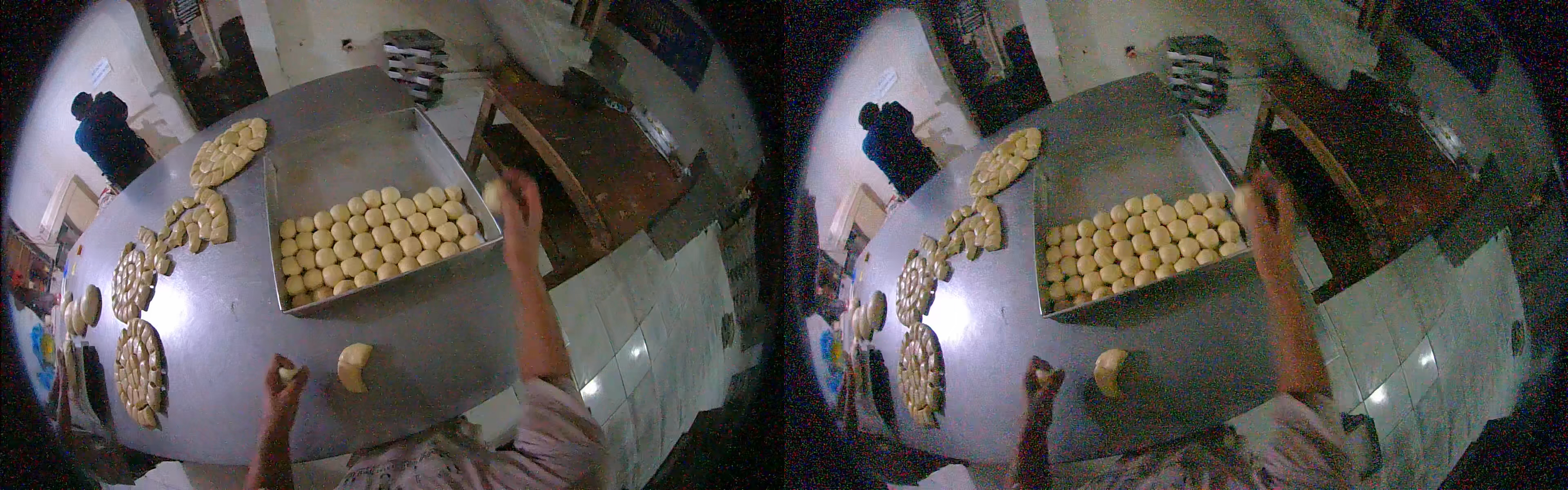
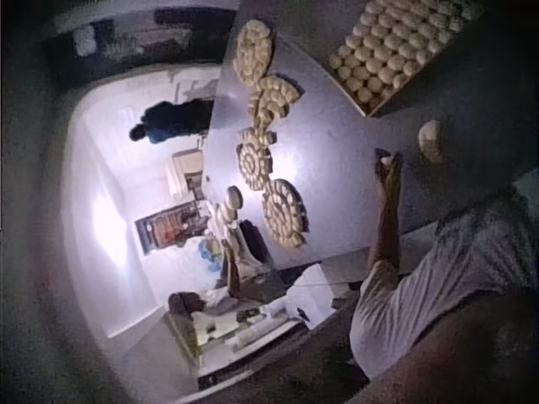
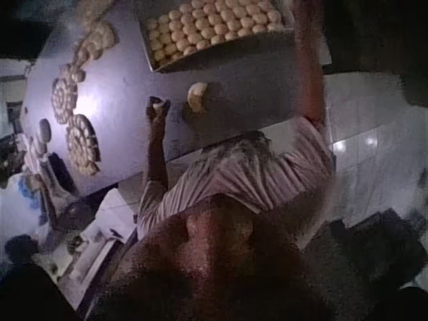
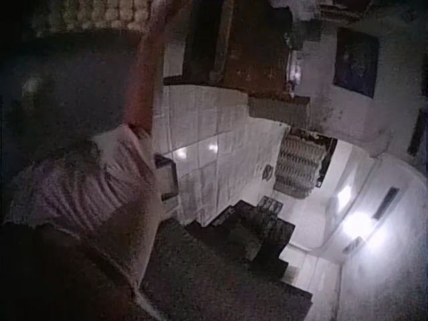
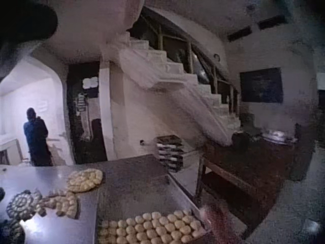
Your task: The person picks up pieces of shaped dough from a metal table and places them into a rectangular metal baking tray.
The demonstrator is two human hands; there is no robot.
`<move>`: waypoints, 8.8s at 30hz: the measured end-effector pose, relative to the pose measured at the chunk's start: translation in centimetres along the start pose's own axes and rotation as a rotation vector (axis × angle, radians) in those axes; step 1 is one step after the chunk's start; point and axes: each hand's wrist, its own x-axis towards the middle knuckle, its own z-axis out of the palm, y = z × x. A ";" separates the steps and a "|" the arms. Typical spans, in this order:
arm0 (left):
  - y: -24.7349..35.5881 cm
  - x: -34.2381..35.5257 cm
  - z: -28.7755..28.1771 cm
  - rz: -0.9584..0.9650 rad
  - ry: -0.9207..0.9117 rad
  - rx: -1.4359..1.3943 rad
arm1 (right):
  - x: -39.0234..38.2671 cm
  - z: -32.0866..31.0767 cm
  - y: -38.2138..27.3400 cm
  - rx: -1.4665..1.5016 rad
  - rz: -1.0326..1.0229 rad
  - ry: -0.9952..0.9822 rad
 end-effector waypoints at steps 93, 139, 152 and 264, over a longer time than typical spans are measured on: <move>-1.2 2.4 -1.1 -0.025 -0.222 -0.459 | -11.9 -5.5 8.6 -1.205 -0.206 -0.084; -2.6 20.8 -13.0 0.162 0.456 0.604 | -17.0 -2.6 1.4 -1.042 -0.264 -0.795; -0.1 40.3 -13.3 0.117 0.950 0.853 | -14.4 -3.0 6.7 -1.258 -0.321 -0.208; 0.1 1.7 -5.0 -0.086 -0.043 -0.349 | -3.9 26.5 11.7 -0.536 -0.247 -0.483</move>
